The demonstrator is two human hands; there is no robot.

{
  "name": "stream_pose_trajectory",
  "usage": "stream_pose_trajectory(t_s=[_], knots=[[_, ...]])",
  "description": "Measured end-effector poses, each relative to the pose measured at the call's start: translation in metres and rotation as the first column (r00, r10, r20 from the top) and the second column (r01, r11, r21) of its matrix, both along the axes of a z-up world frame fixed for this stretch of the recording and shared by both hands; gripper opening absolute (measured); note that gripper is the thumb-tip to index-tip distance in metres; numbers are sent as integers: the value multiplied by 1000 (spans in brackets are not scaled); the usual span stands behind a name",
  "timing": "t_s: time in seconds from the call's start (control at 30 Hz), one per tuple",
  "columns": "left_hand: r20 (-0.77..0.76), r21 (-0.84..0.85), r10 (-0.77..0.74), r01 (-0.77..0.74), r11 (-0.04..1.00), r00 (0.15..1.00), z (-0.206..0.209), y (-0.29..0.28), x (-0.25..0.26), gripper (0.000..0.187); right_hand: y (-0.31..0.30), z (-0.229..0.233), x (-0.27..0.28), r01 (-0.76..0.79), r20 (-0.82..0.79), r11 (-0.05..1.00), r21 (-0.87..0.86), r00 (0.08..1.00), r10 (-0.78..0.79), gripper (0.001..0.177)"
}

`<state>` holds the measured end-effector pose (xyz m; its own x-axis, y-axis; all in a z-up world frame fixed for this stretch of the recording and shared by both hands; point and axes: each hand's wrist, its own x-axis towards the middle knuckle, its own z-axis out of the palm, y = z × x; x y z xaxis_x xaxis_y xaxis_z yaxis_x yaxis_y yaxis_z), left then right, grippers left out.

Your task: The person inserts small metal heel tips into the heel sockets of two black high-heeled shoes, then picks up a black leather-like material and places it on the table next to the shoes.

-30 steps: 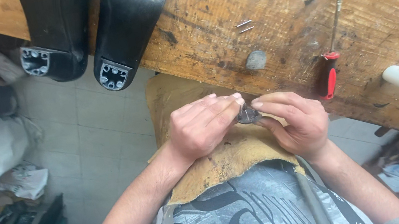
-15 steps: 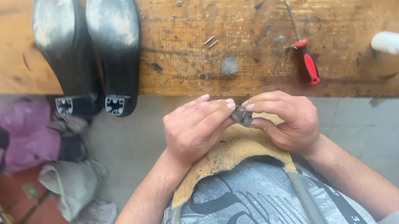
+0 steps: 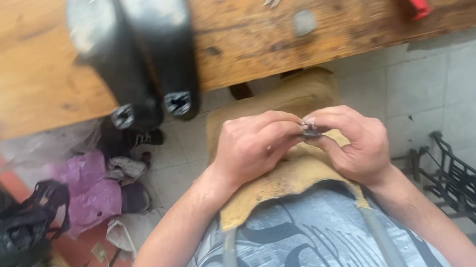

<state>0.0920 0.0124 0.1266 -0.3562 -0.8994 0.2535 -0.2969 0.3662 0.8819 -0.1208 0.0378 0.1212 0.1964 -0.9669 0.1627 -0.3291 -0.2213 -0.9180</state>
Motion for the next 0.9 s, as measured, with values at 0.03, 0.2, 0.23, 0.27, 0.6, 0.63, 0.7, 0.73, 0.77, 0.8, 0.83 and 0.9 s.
stream_pose_trajectory(t_s=[0.03,0.2,0.23,0.27,0.6,0.63,0.7,0.73,0.77,0.8,0.83,0.9], knots=[[14,-12,-29,29,1000,999,1,8,13,4,7,-1,9,-26,-7,999,19,1000,26,23],[4,-2,-1,1,1000,1000,1,52,71,7,23,10,57,-141,-28,990,-4,990,141,21],[-9,4,5,-5,1000,1000,-2,58,79,10,23,11,65,-184,-62,982,-36,981,181,19],[-7,-3,8,-8,1000,1000,-1,63,86,10,25,9,70,-187,-61,981,-43,981,184,19],[-51,44,97,-95,994,994,-7,82,127,12,21,15,113,-308,-144,951,-36,943,300,24],[-36,33,93,-92,995,995,-9,83,130,13,20,16,115,-334,-197,939,-81,929,314,21],[-34,26,96,-96,995,995,-19,86,140,16,23,13,115,-340,-218,937,-84,924,315,21],[-35,15,92,-92,996,995,-24,86,144,18,23,11,114,-338,-243,937,-90,920,309,21],[-34,13,95,-95,995,995,-22,79,155,18,24,12,115,-341,-243,935,-92,919,311,21],[10,-68,194,-193,979,981,-19,72,165,17,25,14,116,-323,-248,943,-78,922,296,21],[45,-153,294,-284,947,955,-16,64,175,16,26,15,117,-305,-254,950,-63,926,281,22],[75,-254,429,-399,881,900,-24,50,200,21,27,12,113,-291,-247,956,-50,931,270,24]])
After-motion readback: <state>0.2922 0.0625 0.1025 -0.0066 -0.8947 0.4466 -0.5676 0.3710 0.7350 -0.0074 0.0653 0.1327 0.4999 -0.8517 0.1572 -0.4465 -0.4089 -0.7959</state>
